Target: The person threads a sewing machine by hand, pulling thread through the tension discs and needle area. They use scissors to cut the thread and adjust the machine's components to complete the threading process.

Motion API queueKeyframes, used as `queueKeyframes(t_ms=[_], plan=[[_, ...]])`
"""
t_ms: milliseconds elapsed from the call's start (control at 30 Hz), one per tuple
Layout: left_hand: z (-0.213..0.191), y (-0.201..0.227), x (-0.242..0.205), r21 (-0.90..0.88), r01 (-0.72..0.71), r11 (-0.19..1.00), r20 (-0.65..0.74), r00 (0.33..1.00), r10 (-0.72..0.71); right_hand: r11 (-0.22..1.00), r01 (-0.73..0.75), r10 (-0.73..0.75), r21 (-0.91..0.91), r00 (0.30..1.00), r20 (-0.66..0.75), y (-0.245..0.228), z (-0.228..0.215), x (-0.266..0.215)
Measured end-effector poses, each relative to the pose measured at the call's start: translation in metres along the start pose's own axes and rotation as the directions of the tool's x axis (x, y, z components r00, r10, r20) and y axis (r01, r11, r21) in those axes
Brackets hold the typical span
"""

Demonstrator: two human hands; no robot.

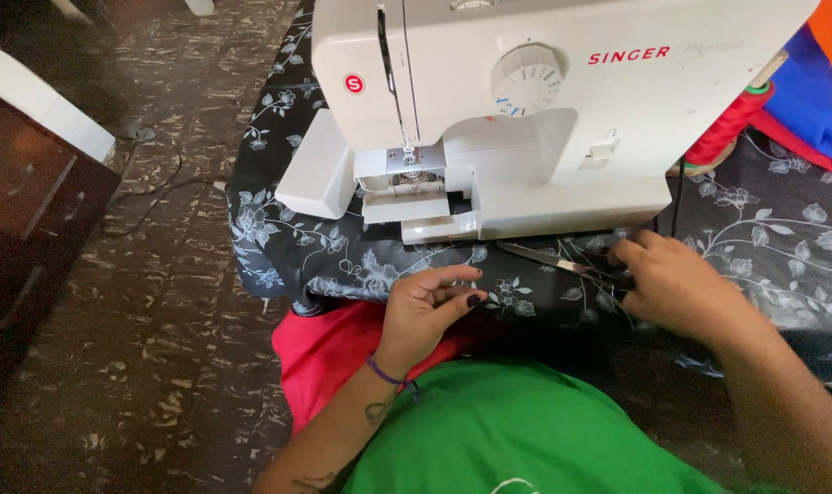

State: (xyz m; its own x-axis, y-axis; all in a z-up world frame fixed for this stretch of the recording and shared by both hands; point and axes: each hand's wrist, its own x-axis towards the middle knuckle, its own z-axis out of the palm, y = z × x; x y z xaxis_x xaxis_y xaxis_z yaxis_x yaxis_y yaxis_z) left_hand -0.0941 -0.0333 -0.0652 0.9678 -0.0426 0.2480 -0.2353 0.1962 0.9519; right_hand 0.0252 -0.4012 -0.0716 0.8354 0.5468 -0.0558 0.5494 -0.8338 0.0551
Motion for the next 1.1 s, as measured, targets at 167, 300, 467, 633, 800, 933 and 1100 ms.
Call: queueKeyframes(t_ms=[167,300,467,633,800,933,1100], plan=[[0.001,-0.002,-0.003,0.015,-0.005,1.0,0.011,1.0,0.005,0.989,-0.142,0.133,0.035,0.973,0.19,-0.007,0.002,0.017],[0.001,0.003,-0.005,0.022,0.015,1.0,0.012,1.0,-0.015,0.992,-0.059,0.078,-0.113,0.982,0.169,-0.026,-0.018,0.011],[-0.005,0.008,-0.008,-0.036,-0.043,0.998,0.05,0.998,0.044,0.806,0.241,-0.144,-0.54,0.966,0.216,-0.046,-0.039,-0.012],[-0.01,0.025,-0.01,-0.045,-0.019,0.999,0.071,0.997,0.022,0.995,-0.091,0.092,-0.041,0.995,0.026,-0.024,-0.022,-0.024],[-0.018,0.041,-0.012,-0.036,-0.037,0.999,0.151,0.988,0.042,0.925,0.132,-0.073,0.356,0.982,-0.173,-0.016,-0.043,-0.04],[-0.022,0.052,-0.015,-0.019,-0.071,0.997,0.235,0.969,0.073,0.791,0.142,-0.138,0.595,0.989,-0.053,-0.028,-0.072,-0.045],[-0.022,0.072,-0.02,0.081,-0.137,0.987,0.313,0.944,0.106,0.81,0.124,-0.176,0.573,0.984,0.035,-0.011,-0.045,-0.039]])
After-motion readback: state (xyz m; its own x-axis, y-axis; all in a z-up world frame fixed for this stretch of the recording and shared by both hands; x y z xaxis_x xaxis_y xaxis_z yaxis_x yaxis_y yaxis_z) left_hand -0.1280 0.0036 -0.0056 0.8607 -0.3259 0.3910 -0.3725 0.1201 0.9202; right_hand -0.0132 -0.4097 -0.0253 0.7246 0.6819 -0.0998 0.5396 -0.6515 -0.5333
